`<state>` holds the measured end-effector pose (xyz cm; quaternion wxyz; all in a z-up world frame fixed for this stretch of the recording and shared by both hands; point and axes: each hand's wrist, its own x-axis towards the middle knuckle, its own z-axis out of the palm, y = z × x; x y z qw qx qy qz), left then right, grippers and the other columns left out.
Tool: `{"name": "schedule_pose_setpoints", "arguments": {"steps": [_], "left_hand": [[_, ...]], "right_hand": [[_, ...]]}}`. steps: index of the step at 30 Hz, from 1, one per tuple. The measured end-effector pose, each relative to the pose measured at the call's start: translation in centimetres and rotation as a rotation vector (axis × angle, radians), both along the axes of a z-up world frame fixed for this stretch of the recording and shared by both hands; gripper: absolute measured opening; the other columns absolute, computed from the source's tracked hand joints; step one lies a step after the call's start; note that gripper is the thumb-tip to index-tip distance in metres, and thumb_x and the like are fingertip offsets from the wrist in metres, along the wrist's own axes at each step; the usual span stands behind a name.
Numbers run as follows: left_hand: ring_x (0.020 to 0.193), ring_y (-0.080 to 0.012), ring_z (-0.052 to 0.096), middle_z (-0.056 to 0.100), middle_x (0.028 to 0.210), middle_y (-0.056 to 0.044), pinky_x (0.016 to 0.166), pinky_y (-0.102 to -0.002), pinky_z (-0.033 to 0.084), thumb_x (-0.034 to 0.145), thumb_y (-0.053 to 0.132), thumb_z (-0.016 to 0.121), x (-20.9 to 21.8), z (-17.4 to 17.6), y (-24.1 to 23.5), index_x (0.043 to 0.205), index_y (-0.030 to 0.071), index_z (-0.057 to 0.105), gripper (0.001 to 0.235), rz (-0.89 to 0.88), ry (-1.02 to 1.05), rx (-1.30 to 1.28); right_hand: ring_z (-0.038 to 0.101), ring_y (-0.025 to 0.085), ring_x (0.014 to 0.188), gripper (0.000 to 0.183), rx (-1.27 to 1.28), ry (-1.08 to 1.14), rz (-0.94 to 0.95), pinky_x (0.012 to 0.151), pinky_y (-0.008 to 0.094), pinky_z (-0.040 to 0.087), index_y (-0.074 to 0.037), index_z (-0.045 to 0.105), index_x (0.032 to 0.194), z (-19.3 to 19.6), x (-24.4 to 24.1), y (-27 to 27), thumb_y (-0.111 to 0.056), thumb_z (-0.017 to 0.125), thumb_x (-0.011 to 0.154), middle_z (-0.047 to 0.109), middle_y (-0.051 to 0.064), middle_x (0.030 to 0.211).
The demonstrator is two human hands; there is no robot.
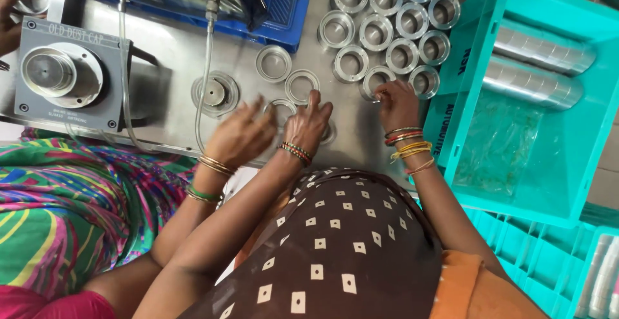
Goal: Manually assembling metal rings and cylinders at an industrial workbench.
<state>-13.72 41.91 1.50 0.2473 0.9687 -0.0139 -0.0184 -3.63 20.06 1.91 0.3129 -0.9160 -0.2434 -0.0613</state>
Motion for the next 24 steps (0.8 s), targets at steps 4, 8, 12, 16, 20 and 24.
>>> {"name": "schedule_pose_setpoints", "arguments": {"steps": [4,8,12,16,20,24], "left_hand": [[0.079,-0.0388,0.070,0.048,0.125,-0.021,0.053,-0.047,0.060,0.085,0.002,0.063,-0.1,1.5,-0.2,0.116,0.007,0.056,0.032,0.014,-0.032,0.027],[0.085,-0.0365,0.070,0.050,0.125,-0.017,0.060,-0.047,0.059,0.079,-0.004,0.063,1.6,3.4,-0.9,0.119,0.007,0.057,0.042,0.016,-0.016,-0.085],[0.094,-0.0338,0.067,0.052,0.126,-0.014,0.071,-0.046,0.059,0.075,-0.006,0.063,3.6,2.6,-1.8,0.113,0.008,0.060,0.041,-0.004,-0.128,-0.206],[0.104,-0.0324,0.062,0.053,0.126,-0.012,0.079,-0.046,0.056,0.077,-0.003,0.064,5.1,1.7,-3.6,0.107,0.009,0.061,0.032,-0.050,-0.159,-0.186],[0.114,-0.0322,0.056,0.054,0.124,-0.009,0.086,-0.048,0.053,0.078,0.002,0.065,5.5,1.5,-4.6,0.106,0.011,0.062,0.029,-0.112,-0.137,-0.145],[0.116,-0.0322,0.054,0.054,0.129,-0.010,0.087,-0.050,0.051,0.078,0.003,0.065,6.2,0.8,-6.1,0.112,0.009,0.061,0.035,-0.174,-0.157,-0.171]], "right_hand": [[0.068,0.027,0.073,0.007,0.317,0.434,-0.285,0.068,0.035,0.053,-0.011,0.071,0.091,0.1,2.5,1.1,-0.005,0.068,0.091,0.071,0.007,0.084],[0.066,0.029,0.076,0.008,0.172,0.130,-0.076,0.069,0.036,0.051,-0.006,0.070,0.094,0.2,4.2,1.2,0.001,0.068,0.090,0.066,0.012,0.088],[0.064,0.036,0.088,0.014,-0.188,-0.188,0.062,0.075,0.043,0.051,-0.005,0.069,0.094,0.4,4.2,1.7,0.003,0.067,0.083,0.066,0.014,0.092],[0.068,0.034,0.089,0.009,0.017,-0.109,0.051,0.077,0.042,0.053,-0.006,0.070,0.096,0.3,4.3,0.2,0.001,0.069,0.090,0.068,0.014,0.093],[0.072,0.027,0.079,0.007,0.088,0.075,-0.204,0.070,0.036,0.057,-0.005,0.071,0.092,0.5,3.0,-1.9,0.000,0.070,0.089,0.069,0.012,0.088],[0.072,0.026,0.081,0.010,0.051,0.032,-0.185,0.072,0.035,0.058,-0.005,0.071,0.093,0.7,2.2,-2.5,0.003,0.067,0.089,0.069,0.011,0.089]]}}
